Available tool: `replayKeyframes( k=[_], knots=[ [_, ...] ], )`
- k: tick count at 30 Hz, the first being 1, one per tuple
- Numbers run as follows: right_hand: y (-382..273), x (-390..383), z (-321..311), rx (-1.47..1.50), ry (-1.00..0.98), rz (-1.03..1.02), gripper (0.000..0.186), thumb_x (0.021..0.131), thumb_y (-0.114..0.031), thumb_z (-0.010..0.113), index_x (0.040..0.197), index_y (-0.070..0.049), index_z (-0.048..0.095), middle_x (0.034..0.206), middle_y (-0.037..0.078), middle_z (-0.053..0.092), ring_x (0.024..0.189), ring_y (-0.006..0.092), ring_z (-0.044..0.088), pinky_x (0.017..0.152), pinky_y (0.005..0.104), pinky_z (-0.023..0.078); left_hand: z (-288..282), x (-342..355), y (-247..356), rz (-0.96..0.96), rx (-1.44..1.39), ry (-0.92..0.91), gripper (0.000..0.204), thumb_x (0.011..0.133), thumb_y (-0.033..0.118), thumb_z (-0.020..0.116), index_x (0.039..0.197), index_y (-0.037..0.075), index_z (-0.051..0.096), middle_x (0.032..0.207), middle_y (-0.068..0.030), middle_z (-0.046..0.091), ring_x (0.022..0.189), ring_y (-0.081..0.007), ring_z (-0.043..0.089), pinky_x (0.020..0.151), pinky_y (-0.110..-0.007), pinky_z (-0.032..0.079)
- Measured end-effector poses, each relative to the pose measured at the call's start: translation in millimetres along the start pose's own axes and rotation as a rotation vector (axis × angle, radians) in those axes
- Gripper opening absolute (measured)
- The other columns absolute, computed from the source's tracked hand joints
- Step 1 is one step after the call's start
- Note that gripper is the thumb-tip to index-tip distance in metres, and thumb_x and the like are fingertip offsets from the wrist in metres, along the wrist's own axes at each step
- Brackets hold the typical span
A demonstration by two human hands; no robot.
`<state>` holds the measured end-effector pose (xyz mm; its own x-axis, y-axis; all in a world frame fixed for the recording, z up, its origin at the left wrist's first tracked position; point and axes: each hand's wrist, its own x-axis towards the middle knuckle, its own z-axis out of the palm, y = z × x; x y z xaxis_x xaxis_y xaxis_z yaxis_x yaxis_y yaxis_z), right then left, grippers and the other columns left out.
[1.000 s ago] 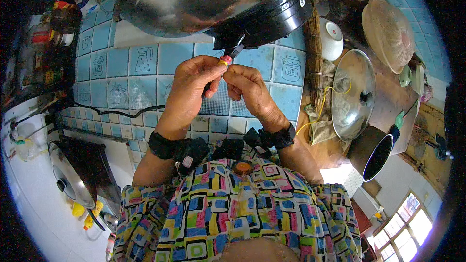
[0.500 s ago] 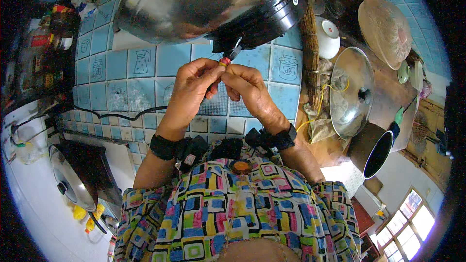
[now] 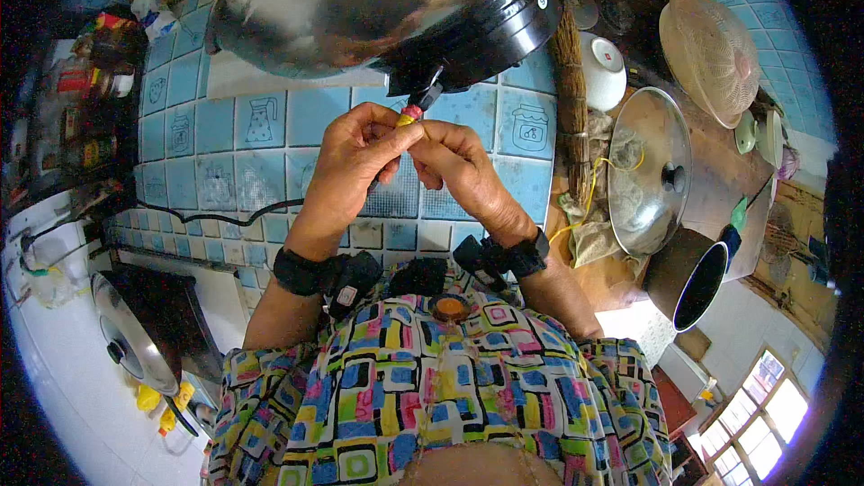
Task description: Replacing or repairing the electrical connector/cable on a stainless steel cooker.
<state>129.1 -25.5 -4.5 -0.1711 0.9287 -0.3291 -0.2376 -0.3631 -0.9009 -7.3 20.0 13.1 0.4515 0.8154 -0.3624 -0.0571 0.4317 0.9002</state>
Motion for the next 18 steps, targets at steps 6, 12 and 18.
replayKeyframes(
  k=[6,12,18],
  knots=[
    [-5.7,-1.5,-0.5,0.057,-0.022,0.008,0.018,0.083,-0.020,0.047,0.073,-0.005,0.051,0.058,-0.005,0.042,0.051,0.0037,0.036,0.044,0.0191,0.030,4.6,-0.9,2.0,-0.012,-0.031,0.041,0.014,0.078,0.014,0.057,0.079,0.000,0.054,0.058,0.0008,0.048,0.047,-0.0038,0.040,0.040,-0.017,0.029],
    [-0.3,-2.7,-0.8,0.087,-0.049,-0.001,0.018,0.082,-0.019,0.047,0.073,-0.005,0.052,0.058,-0.004,0.044,0.050,0.0040,0.035,0.044,0.0188,0.029,2.8,0.3,1.0,-0.057,-0.032,0.036,0.016,0.079,0.016,0.055,0.079,0.000,0.056,0.058,0.0008,0.049,0.046,-0.0045,0.041,0.041,-0.017,0.029],
    [-5.4,-2.6,1.1,0.099,-0.057,-0.004,0.019,0.083,-0.020,0.047,0.070,-0.006,0.051,0.055,-0.004,0.042,0.048,0.0040,0.035,0.042,0.0192,0.028,-2.4,2.3,0.8,-0.153,-0.158,-0.010,0.017,0.080,0.016,0.054,0.081,-0.001,0.056,0.062,-0.0019,0.052,0.049,-0.0072,0.044,0.043,-0.018,0.032]
  ],
)
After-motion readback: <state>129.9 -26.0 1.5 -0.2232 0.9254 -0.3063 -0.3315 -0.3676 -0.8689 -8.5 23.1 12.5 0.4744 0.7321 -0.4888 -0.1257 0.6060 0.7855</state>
